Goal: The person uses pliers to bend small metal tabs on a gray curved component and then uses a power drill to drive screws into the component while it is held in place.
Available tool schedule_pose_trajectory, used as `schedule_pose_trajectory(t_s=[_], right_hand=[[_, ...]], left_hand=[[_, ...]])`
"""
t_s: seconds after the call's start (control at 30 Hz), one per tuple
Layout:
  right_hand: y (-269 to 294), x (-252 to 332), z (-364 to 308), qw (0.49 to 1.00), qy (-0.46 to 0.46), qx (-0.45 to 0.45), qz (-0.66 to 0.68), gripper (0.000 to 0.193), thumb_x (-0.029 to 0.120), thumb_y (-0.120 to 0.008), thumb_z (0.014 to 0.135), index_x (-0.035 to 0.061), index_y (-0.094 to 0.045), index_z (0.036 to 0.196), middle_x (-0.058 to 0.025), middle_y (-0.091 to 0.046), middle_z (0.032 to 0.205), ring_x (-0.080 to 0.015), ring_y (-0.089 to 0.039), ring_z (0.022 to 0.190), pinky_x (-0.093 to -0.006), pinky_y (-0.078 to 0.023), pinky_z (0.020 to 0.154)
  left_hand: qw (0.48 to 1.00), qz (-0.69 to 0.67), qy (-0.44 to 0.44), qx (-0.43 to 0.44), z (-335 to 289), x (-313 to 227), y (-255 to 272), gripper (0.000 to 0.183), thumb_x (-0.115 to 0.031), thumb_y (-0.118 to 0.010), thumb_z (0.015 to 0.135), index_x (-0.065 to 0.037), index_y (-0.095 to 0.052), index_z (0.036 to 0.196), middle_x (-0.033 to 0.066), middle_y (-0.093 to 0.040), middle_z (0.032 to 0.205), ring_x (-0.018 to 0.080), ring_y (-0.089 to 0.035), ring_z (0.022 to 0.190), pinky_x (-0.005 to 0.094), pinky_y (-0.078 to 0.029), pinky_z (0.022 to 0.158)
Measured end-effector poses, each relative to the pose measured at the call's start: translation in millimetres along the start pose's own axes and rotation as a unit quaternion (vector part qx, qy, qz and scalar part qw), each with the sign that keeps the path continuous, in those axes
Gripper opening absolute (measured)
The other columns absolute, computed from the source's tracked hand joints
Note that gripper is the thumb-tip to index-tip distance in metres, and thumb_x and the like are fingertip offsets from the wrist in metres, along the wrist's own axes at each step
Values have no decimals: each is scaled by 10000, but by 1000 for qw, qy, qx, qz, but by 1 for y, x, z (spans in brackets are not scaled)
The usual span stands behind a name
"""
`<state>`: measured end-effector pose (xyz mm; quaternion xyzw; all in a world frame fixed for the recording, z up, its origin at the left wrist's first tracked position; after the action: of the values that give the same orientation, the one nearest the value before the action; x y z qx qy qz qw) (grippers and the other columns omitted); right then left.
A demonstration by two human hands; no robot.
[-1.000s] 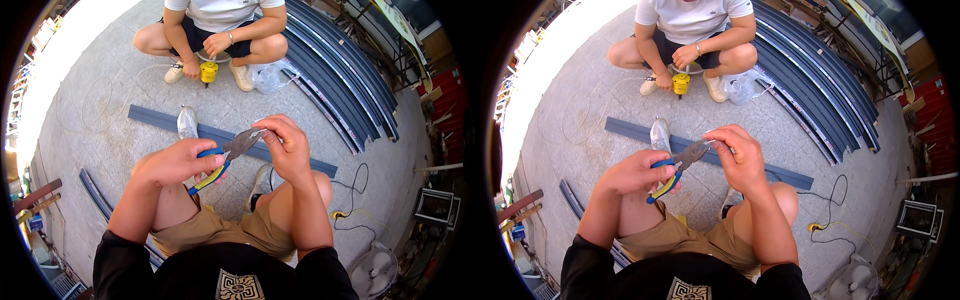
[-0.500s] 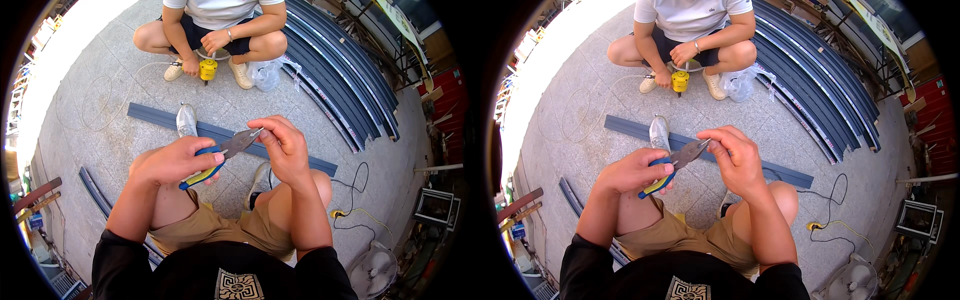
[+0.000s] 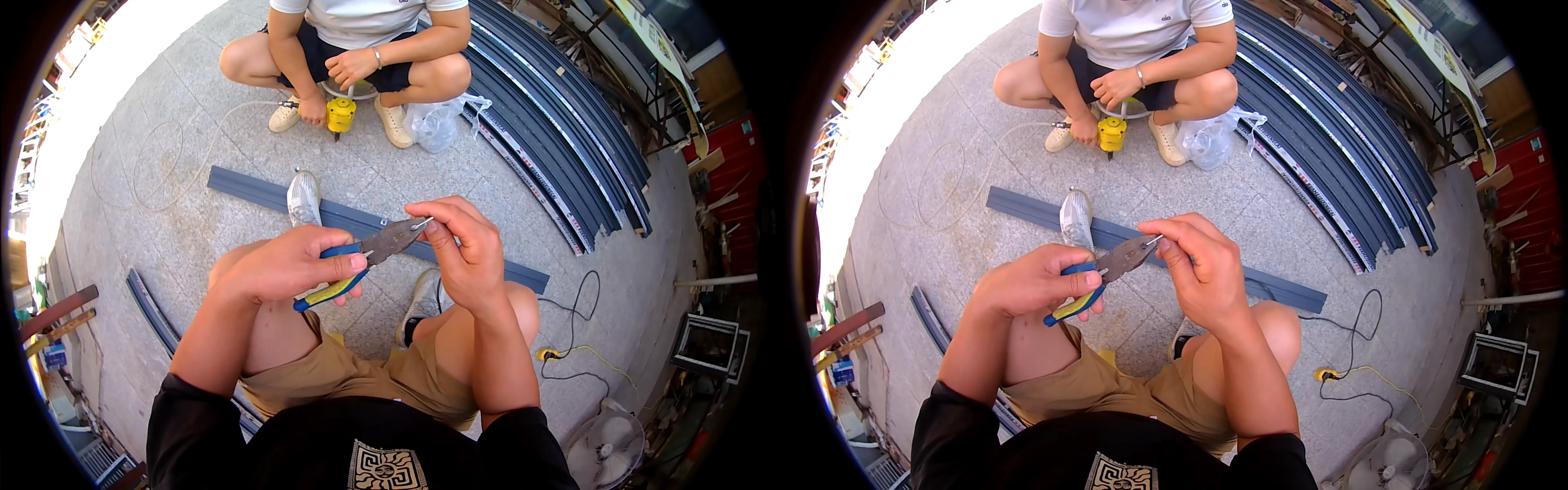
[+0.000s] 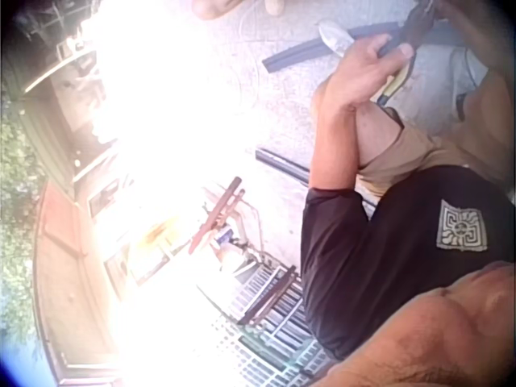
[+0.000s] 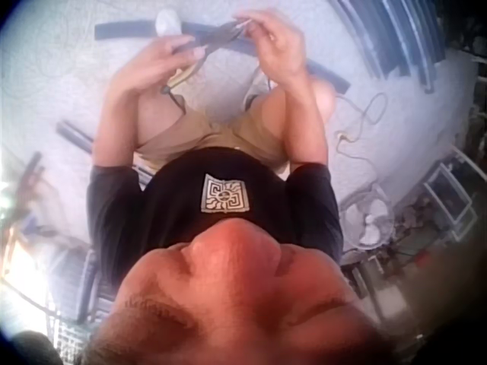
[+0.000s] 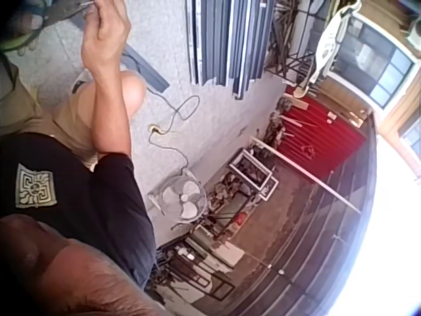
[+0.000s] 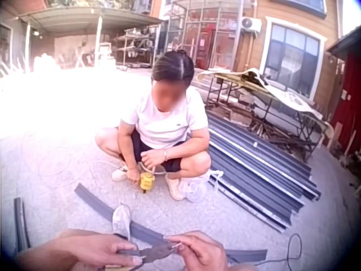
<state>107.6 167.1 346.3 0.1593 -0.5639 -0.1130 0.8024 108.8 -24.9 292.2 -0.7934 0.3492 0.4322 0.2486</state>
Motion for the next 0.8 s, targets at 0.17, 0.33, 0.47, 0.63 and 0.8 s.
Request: schedule_pose_trajectory(t_s=[0.17, 0.33, 0.47, 0.63, 0.8], right_hand=[[-4, 5, 3, 1000, 14, -2, -3, 314, -85, -644, 998, 43, -793, 1242, -117, -739, 1030, -195, -715, 836, -312, -571, 734], [5, 3, -2, 1000, 22, -15, -15, 339, -104, -648, 976, 45, -796, 1242, -118, -741, 1025, -199, -714, 836, -313, -569, 730], [2, 6, -1, 999, 43, -12, -23, 352, -119, -644, 968, 43, -796, 1241, -120, -739, 1030, -203, -713, 836, -313, -571, 733], [3, 7, -3, 999, 27, -15, -29, 255, -41, -633, 1049, 31, -800, 1228, -112, -747, 1056, -177, -725, 852, -296, -577, 748], [5, 4, -5, 1000, 8, -30, -5, 323, -111, -611, 999, 40, -792, 1220, -117, -731, 1042, -190, -713, 826, -314, -571, 730]], left_hand=[[1000, -12, -11, 2, -2, 7, 4, 393, -411, -651, 1129, -24, -717, 1122, 33, -780, 989, 96, -695, 829, 278, -547, 733], [1000, 10, -12, 6, 4, 1, -2, 395, -414, -651, 1129, -24, -715, 1113, 31, -781, 988, 95, -702, 832, 279, -544, 740], [1000, 2, -14, 11, 2, 3, -1, 399, -418, -652, 1127, -23, -713, 1119, 32, -780, 986, 94, -702, 827, 279, -543, 730], [1000, 4, -11, 3, 4, 4, -2, 400, -418, -655, 1126, -23, -711, 1114, 37, -779, 986, 96, -700, 813, 279, -544, 712], [1000, 1, -24, -3, 6, 3, -3, 399, -416, -653, 1128, -23, -706, 1095, 35, -763, 955, 97, -694, 817, 282, -543, 725]])
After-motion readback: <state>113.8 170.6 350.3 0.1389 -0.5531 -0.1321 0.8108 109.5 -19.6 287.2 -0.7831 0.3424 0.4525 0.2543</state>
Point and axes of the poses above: each hand's wrist, its own z-axis towards the middle knuckle, its own y-axis out of the back of the hand, x = y × z, the point moved 10 cm from there along z, towards the middle knuckle
